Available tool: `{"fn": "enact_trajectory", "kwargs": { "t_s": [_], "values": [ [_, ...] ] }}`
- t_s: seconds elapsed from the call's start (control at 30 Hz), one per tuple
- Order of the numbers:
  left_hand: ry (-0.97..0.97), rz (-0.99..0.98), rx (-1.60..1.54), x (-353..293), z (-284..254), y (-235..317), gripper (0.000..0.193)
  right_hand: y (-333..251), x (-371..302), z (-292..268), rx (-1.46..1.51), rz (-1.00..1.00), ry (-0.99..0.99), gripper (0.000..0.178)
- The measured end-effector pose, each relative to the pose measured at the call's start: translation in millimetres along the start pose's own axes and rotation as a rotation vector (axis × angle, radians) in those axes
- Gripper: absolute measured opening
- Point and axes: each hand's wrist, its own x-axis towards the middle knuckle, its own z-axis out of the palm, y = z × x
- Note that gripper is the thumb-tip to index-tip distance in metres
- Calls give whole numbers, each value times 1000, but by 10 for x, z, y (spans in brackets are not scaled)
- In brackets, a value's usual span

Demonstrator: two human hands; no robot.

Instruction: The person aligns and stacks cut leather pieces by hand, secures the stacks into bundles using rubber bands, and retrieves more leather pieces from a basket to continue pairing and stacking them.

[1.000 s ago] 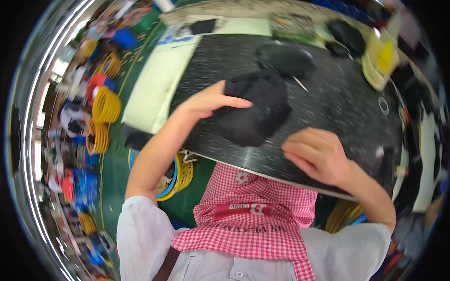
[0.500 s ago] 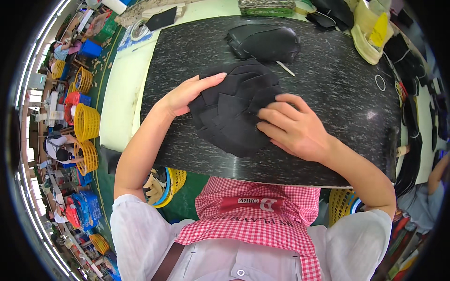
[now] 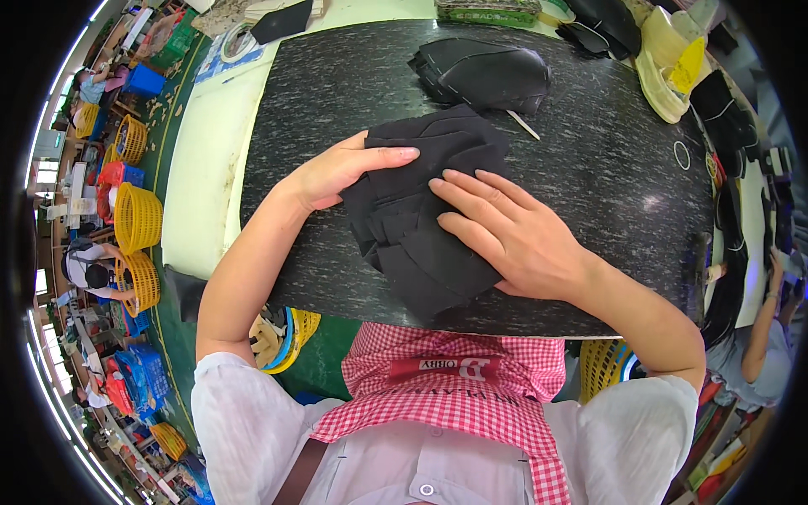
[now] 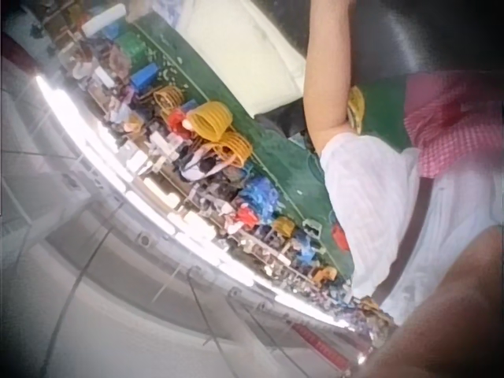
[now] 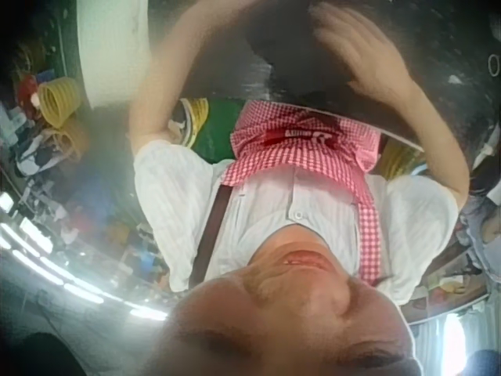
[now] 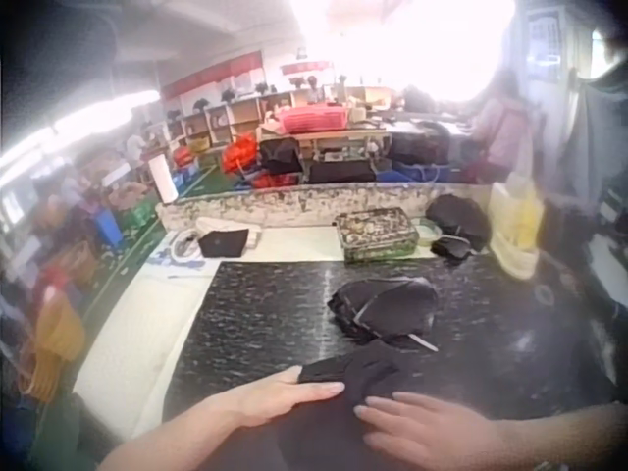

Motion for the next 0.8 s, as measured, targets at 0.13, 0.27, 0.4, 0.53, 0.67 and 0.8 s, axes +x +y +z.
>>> {"fn": "enact_trajectory", "kwargs": {
  "t_s": [0.13, 0.27, 0.4, 0.53, 0.67, 0.8],
  "values": [
    [-55, 43, 59, -21, 29, 18, 45, -12, -202, 158, -67, -79, 167, 44],
    [-52, 51, 105, -7, 24, 8, 44, -36, -215, 113, -146, -87, 197, 47],
    [-65, 87, 164, -25, -16, -19, 46, -14, 12, 29, -54, 25, 45, 63],
    [-54, 122, 243, -61, 46, 9, 47, -4, -149, 224, -116, -39, 149, 66],
    [-67, 109, 274, -50, 30, -6, 49, 65, -98, 83, -94, -2, 148, 73],
    [-100, 115, 295, -52, 10, -5, 49, 98, 85, -15, 80, 128, 68, 81]
  ]
}}
